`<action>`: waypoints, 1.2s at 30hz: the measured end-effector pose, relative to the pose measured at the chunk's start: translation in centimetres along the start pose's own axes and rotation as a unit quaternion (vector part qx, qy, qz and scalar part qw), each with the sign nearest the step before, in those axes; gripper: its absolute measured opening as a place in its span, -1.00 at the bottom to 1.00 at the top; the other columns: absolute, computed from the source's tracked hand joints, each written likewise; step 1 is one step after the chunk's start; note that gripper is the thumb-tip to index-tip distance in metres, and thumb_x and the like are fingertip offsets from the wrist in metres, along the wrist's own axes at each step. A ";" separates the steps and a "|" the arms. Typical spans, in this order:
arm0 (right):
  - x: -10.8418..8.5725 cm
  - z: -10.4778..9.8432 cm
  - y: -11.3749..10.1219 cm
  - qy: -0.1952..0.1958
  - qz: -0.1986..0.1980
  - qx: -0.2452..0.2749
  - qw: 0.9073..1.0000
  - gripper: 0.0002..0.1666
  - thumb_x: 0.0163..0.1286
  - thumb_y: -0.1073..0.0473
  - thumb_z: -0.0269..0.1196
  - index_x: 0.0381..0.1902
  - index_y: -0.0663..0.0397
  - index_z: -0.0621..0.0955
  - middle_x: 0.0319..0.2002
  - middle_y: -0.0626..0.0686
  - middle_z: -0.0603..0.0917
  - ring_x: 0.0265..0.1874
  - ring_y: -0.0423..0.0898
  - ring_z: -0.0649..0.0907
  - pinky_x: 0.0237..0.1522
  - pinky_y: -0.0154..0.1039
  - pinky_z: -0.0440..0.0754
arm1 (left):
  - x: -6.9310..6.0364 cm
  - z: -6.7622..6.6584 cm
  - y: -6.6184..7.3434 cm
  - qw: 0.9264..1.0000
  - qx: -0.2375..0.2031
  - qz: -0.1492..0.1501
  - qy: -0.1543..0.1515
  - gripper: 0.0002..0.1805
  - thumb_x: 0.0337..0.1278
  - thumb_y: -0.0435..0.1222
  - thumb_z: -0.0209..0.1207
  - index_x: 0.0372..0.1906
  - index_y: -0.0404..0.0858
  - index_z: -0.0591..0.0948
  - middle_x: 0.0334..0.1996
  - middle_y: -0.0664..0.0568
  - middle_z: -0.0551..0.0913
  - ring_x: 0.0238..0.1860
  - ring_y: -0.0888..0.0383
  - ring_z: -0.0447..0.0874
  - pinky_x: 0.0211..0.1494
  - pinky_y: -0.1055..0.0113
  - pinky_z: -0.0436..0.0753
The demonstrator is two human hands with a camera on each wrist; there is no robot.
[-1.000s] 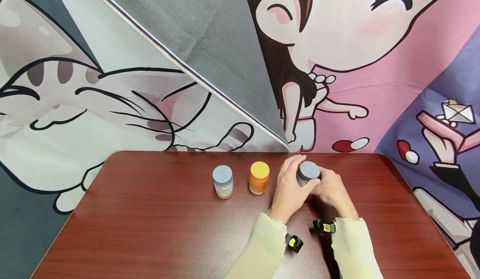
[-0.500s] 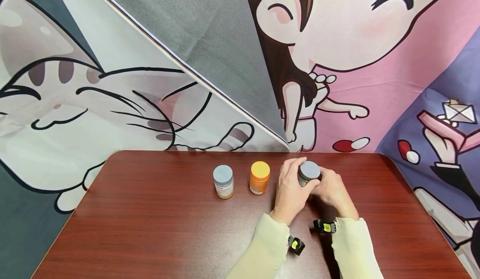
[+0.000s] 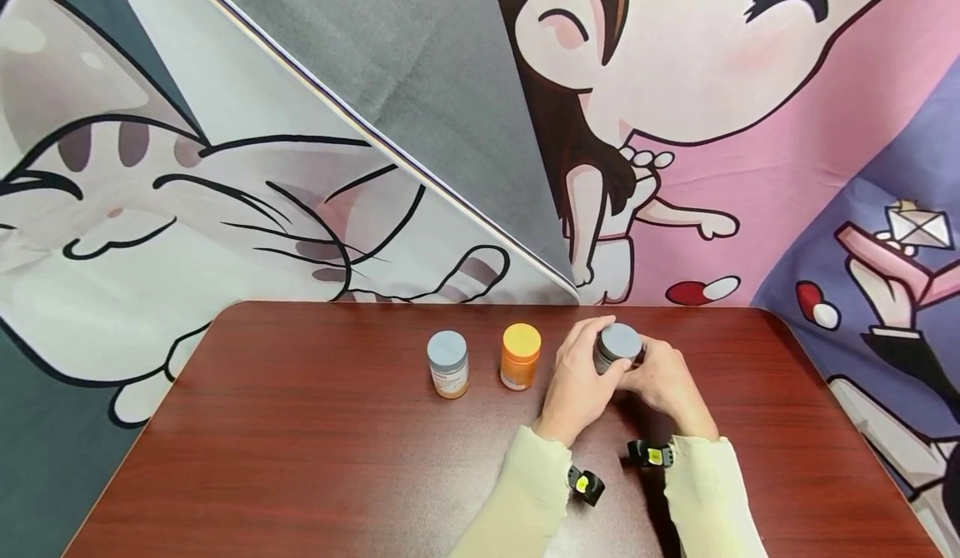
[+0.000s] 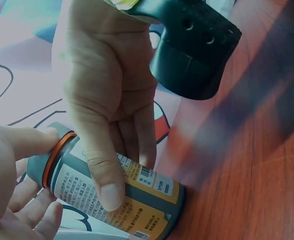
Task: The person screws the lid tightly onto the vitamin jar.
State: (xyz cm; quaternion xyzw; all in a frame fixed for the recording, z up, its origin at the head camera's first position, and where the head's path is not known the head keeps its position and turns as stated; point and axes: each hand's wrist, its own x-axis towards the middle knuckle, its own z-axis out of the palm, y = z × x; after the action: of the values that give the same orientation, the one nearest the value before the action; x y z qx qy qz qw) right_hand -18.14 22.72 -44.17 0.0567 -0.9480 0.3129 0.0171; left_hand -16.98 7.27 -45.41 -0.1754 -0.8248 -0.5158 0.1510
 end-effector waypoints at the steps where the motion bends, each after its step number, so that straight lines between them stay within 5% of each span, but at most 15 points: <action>1: 0.0 0.0 0.0 -0.003 0.004 0.000 1.000 -0.47 -0.05 0.14 0.52 -0.13 0.31 0.67 -0.31 0.18 0.74 -0.31 0.14 0.68 -0.19 0.11 0.63 | 0.0 0.0 -0.1 1.000 0.000 -0.001 -0.001 -0.36 0.09 -0.27 0.44 0.32 -0.10 0.52 0.21 0.10 0.55 0.21 0.22 0.52 0.31 0.30 0.44; 12: 0.1 0.2 0.0 -0.011 0.021 -0.008 1.000 -0.53 0.04 0.15 0.51 -0.09 0.26 0.69 -0.20 0.26 0.75 -0.20 0.24 0.68 -0.11 0.18 0.63 | -0.2 0.7 0.3 0.999 0.003 -0.008 0.048 -0.27 -0.05 -0.18 0.53 0.30 -0.11 0.52 0.19 0.06 0.51 0.22 0.19 0.49 0.28 0.32 0.46; 22: 0.2 0.1 0.1 -0.011 0.006 -0.007 1.000 -0.42 -0.03 0.17 0.54 -0.06 0.36 0.66 -0.20 0.32 0.74 -0.20 0.31 0.68 -0.13 0.21 0.62 | -0.4 1.0 0.2 0.998 0.005 -0.009 0.058 -0.29 -0.05 -0.20 0.54 0.28 -0.11 0.53 0.14 0.05 0.52 0.18 0.18 0.52 0.25 0.31 0.49; 36: 0.1 0.3 0.2 -0.007 0.014 -0.011 1.000 -0.46 -0.08 0.18 0.51 -0.11 0.34 0.65 -0.31 0.23 0.73 -0.35 0.16 0.65 -0.20 0.12 0.64 | 0.1 -0.1 -0.1 1.000 -0.002 0.002 0.003 -0.39 0.09 -0.26 0.45 0.27 -0.14 0.55 0.17 0.09 0.56 0.18 0.22 0.55 0.28 0.32 0.47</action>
State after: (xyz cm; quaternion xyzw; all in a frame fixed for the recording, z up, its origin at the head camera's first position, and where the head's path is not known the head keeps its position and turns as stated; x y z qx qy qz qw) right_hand -18.27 22.70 -44.48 0.0458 -0.9521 0.3023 0.0064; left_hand -17.07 7.14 -45.40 -0.1755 -0.8229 -0.5179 0.1542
